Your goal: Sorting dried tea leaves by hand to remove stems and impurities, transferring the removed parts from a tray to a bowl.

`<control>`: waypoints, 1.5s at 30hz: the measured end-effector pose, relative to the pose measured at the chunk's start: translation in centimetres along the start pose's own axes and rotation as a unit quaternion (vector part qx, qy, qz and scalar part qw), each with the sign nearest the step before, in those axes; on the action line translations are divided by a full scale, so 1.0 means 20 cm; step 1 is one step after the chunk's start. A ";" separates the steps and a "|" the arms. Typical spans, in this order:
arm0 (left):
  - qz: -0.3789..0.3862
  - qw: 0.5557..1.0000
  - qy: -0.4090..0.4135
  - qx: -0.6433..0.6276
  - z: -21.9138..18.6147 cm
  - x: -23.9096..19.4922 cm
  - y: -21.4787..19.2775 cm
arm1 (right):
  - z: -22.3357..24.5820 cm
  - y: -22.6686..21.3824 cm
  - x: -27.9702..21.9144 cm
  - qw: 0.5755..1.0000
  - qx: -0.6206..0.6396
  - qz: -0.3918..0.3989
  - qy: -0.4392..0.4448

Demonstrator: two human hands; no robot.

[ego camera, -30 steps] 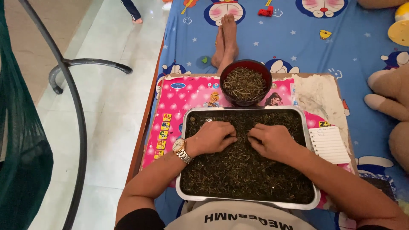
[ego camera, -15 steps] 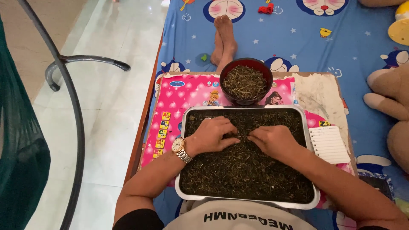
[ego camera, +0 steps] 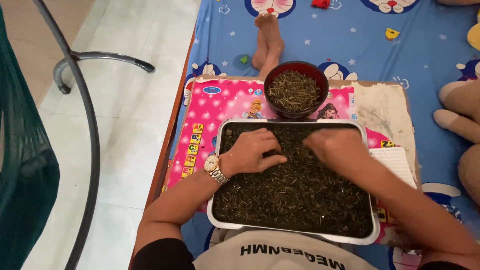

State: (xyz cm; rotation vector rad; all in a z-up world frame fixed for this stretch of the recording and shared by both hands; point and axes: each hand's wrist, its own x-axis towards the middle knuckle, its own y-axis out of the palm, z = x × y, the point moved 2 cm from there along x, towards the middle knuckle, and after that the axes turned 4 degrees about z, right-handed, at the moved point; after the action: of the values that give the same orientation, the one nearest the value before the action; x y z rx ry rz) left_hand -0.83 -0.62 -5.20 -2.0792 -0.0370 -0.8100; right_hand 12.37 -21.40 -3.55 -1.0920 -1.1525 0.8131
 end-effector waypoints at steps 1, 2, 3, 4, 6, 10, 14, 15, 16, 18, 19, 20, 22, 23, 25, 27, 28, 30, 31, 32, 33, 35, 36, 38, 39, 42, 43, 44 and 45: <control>-0.005 1.000 -0.002 0.001 0.00 0.00 0.00 | -0.03 -0.06 0.04 1.000 -0.022 -0.013 -0.001; -0.003 1.000 -0.003 0.000 0.01 -0.01 0.01 | -0.05 -0.10 0.10 1.000 -0.020 -0.012 0.001; -0.005 1.000 -0.007 0.006 0.03 -0.02 0.01 | -0.08 -0.13 0.17 1.000 0.005 -0.018 0.008; -0.006 1.000 -0.010 0.011 0.04 -0.02 0.03 | -0.11 -0.17 0.23 0.999 0.029 -0.024 0.017; -0.005 1.000 -0.015 0.010 0.03 -0.01 0.02 | -0.20 -0.16 0.38 0.998 0.031 -0.048 0.011; -0.001 1.000 -0.028 0.005 -0.01 0.01 -0.02 | -0.09 -0.20 0.45 0.997 -0.013 -0.073 0.005; 0.028 0.999 -0.011 0.022 -0.03 0.00 -0.03 | 0.12 -0.12 0.16 0.999 0.033 -0.025 -0.011; 0.098 0.995 -0.001 0.021 -0.05 0.01 -0.02 | 0.15 -0.08 0.08 0.998 0.046 0.034 -0.025; 0.166 0.986 0.006 0.021 -0.07 0.00 -0.01 | 0.18 -0.04 0.00 0.993 0.060 0.094 -0.041; 0.193 0.980 0.027 0.049 -0.12 0.00 0.00 | 0.20 0.07 -0.07 0.988 0.044 0.134 -0.058; 0.225 0.970 0.049 0.074 -0.14 0.01 0.01 | 0.20 0.14 -0.11 0.982 0.032 0.173 -0.069; 0.225 0.970 0.050 0.075 -0.11 -0.01 0.05 | 0.20 0.17 -0.11 0.982 0.031 0.171 -0.069; 0.153 0.978 0.072 0.120 -0.07 -0.06 0.13 | 0.20 0.23 -0.11 0.984 0.029 0.144 -0.101; 0.157 0.978 0.074 0.119 -0.05 -0.06 0.13 | 0.21 0.23 -0.11 0.984 0.032 0.143 -0.098; 0.113 0.980 0.075 0.146 -0.01 -0.06 0.12 | 0.22 0.20 -0.12 0.993 0.004 0.060 -0.105; 0.102 0.982 0.071 0.145 0.01 -0.05 0.10 | 0.19 0.17 -0.11 0.995 -0.010 0.003 -0.102; 0.091 0.984 0.061 0.143 0.02 -0.05 0.10 | 0.19 0.16 -0.10 0.993 -0.021 -0.052 -0.102; 0.075 0.986 0.058 0.136 0.00 -0.05 0.09 | 0.19 0.14 -0.10 0.994 -0.006 -0.051 -0.093; 0.059 0.988 0.055 0.131 0.00 -0.04 0.08 | 0.19 0.12 -0.09 0.995 0.008 -0.052 -0.085; 0.057 0.988 0.054 0.131 0.01 -0.05 0.08 | 0.19 0.13 -0.09 0.995 0.008 -0.052 -0.086; 0.056 0.990 0.054 0.118 0.01 -0.05 0.08 | 0.19 0.13 -0.09 0.994 0.022 -0.051 -0.091; 0.056 0.992 0.054 0.104 0.02 -0.06 0.08 | 0.19 0.14 -0.10 0.994 0.037 -0.048 -0.094; 0.054 0.993 0.052 0.092 0.02 -0.06 0.08 | 0.19 0.13 -0.10 0.993 0.043 -0.049 -0.093; 0.051 0.994 0.052 0.079 0.03 -0.06 0.07 | 0.17 0.13 -0.09 0.993 0.047 -0.050 -0.092; 0.056 0.995 0.048 0.066 0.03 -0.06 0.07 | 0.16 0.14 -0.09 0.993 0.048 -0.051 -0.092; 0.069 0.995 0.039 0.063 0.03 -0.06 0.07 | 0.18 0.11 -0.08 0.994 0.060 -0.018 -0.088; 0.078 0.993 0.039 0.074 0.04 -0.06 0.08 | 0.19 0.09 -0.07 0.994 0.070 0.013 -0.083; 0.077 0.994 0.038 0.075 0.04 -0.06 0.07 | 0.19 0.09 -0.07 0.994 0.070 0.013 -0.084; 0.073 0.993 0.037 0.079 0.05 -0.06 0.07 | 0.19 0.09 -0.07 0.993 0.076 0.030 -0.084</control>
State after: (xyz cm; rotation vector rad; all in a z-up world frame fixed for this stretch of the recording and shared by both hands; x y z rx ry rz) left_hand -0.88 -0.49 -7.34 -1.8780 0.0877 -0.7678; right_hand 8.34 -21.20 -5.51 -0.9498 -1.1808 1.0375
